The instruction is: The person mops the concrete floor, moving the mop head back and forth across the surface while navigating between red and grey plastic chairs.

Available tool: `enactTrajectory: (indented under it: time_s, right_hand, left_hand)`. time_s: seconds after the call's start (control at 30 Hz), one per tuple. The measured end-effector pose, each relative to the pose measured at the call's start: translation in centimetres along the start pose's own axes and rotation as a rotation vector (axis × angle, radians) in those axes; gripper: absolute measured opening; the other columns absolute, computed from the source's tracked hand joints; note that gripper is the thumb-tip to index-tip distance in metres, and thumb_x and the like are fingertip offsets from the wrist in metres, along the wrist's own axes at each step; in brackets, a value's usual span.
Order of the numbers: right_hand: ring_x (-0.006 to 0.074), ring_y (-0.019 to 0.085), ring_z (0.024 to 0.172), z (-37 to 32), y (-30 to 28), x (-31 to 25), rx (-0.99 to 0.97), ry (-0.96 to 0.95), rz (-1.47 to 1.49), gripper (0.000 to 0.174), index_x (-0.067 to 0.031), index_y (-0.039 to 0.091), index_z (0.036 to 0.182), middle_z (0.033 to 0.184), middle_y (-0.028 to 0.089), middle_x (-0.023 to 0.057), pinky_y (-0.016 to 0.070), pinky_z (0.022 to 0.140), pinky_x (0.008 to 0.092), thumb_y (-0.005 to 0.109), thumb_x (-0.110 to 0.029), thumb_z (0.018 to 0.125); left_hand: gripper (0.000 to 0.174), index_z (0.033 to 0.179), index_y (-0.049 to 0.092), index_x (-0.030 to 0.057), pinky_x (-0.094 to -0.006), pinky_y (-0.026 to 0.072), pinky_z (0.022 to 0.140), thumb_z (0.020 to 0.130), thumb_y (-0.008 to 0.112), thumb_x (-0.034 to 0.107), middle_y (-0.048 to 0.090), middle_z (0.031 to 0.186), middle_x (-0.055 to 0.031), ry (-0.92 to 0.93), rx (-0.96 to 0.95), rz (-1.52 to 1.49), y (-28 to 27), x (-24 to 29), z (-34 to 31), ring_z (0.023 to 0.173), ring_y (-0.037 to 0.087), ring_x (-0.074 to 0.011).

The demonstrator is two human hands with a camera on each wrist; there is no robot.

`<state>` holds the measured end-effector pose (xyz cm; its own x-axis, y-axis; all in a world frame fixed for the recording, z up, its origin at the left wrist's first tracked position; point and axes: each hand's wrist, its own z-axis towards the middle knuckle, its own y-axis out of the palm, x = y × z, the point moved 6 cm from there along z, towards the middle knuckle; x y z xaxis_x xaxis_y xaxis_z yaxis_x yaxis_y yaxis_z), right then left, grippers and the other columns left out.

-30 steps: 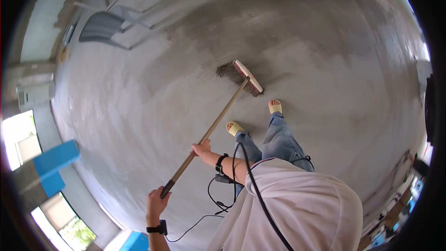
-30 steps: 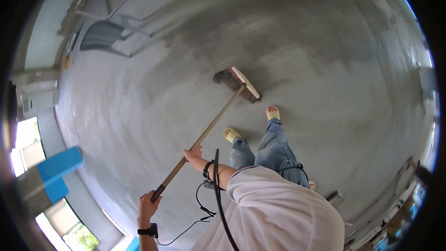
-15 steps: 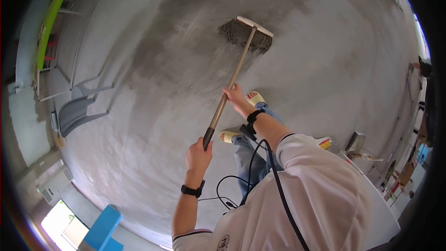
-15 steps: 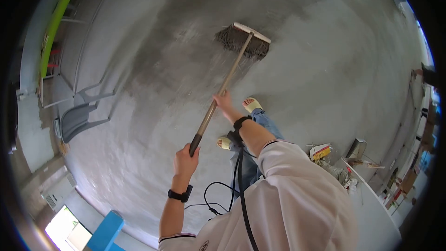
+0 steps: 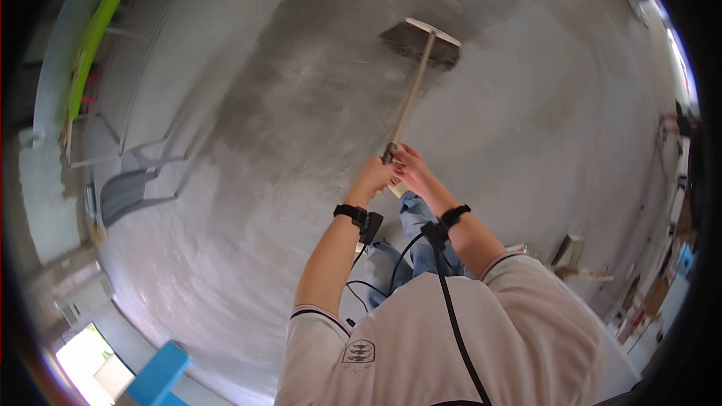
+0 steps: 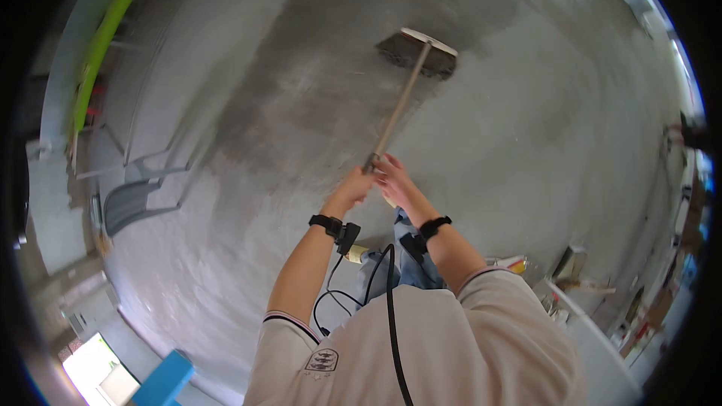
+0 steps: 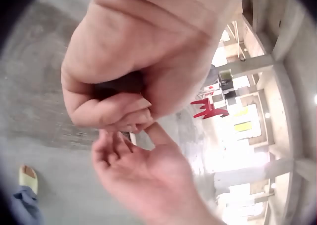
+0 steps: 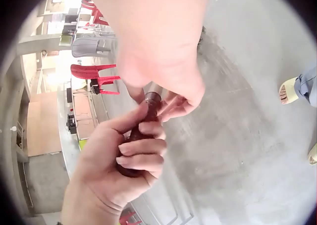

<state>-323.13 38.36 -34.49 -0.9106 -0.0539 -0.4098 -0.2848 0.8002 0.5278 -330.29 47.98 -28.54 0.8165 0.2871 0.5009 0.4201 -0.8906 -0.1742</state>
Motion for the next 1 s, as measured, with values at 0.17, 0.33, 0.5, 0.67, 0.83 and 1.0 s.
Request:
enactTrajectory:
  time_s: [0.17,0.33,0.5,0.67,0.83,1.0]
  right_hand:
    - [0.0236,0.057,0.090,-5.2,0.2,0.9,-0.196,0.191,-0.081,0.030,-0.0124,0.043,0.116,0.106,0.057,0.0069,0.0453,0.077,0.0339,0.055,-0.025,0.091]
    - [0.0268,0.055,0.101,-5.7,6.1,7.3,-0.325,0.319,-0.107,0.038,-0.0108,0.038,0.120,0.119,0.051,0.0105,0.0444,0.082,0.0394,0.056,-0.028,0.090]
    - [0.0271,0.055,0.095,-6.4,10.2,15.3,-0.169,0.404,-0.092,0.042,-0.0050,0.038,0.113,0.113,0.050,0.0133,0.0461,0.084,0.0392,0.063,-0.025,0.084]
    - [0.0245,0.060,0.081,-1.6,4.6,25.8,-0.259,0.401,0.062,0.020,0.0000,0.047,0.093,0.088,0.057,0.0132,0.0538,0.072,0.0351,0.062,-0.006,0.082]
    - [0.0228,0.057,0.072,-6.2,7.4,28.9,-0.176,0.618,-0.452,0.014,0.0008,0.050,0.089,0.081,0.055,0.0124,0.0516,0.067,0.0361,0.059,-0.006,0.081]
    - [0.0206,0.052,0.072,-1.8,6.2,32.3,-0.055,0.604,-0.372,0.008,0.0000,0.049,0.083,0.079,0.053,0.0101,0.0481,0.068,0.0357,0.057,0.000,0.080]
  left_hand:
    - [0.039,0.096,0.055,-0.0038,-0.0448,0.0465,0.069,0.083,0.058,0.032,0.061,0.086,-0.0280,0.327,0.136,0.390,-2.6,-4.5,-5.6,0.081,0.061,-0.0407]
    - [0.036,0.098,0.056,0.0005,-0.0443,0.0462,0.070,0.084,0.056,0.034,0.063,0.087,-0.0236,0.268,0.167,0.450,-10.6,-9.8,-17.2,0.083,0.060,-0.0394]
    - [0.033,0.095,0.058,0.0028,-0.0460,0.0477,0.067,0.084,0.056,0.034,0.064,0.080,-0.0204,0.111,0.351,0.559,-12.3,-14.9,-31.5,0.078,0.061,-0.0388]
    - [0.028,0.091,0.060,0.0042,-0.0461,0.0491,0.064,0.083,0.056,0.031,0.064,0.078,-0.0177,0.065,0.465,0.595,-12.8,-19.2,-39.6,0.075,0.062,-0.0373]
    - [0.024,0.082,0.064,0.0034,-0.0440,0.0506,0.063,0.080,0.057,0.026,0.065,0.079,-0.0161,0.030,0.537,0.437,-15.7,-24.2,-43.4,0.075,0.063,-0.0349]
    - [0.022,0.079,0.065,0.0012,-0.0422,0.0517,0.066,0.074,0.057,0.020,0.066,0.079,-0.0172,0.112,0.598,0.360,-17.2,-26.1,-41.5,0.077,0.064,-0.0344]
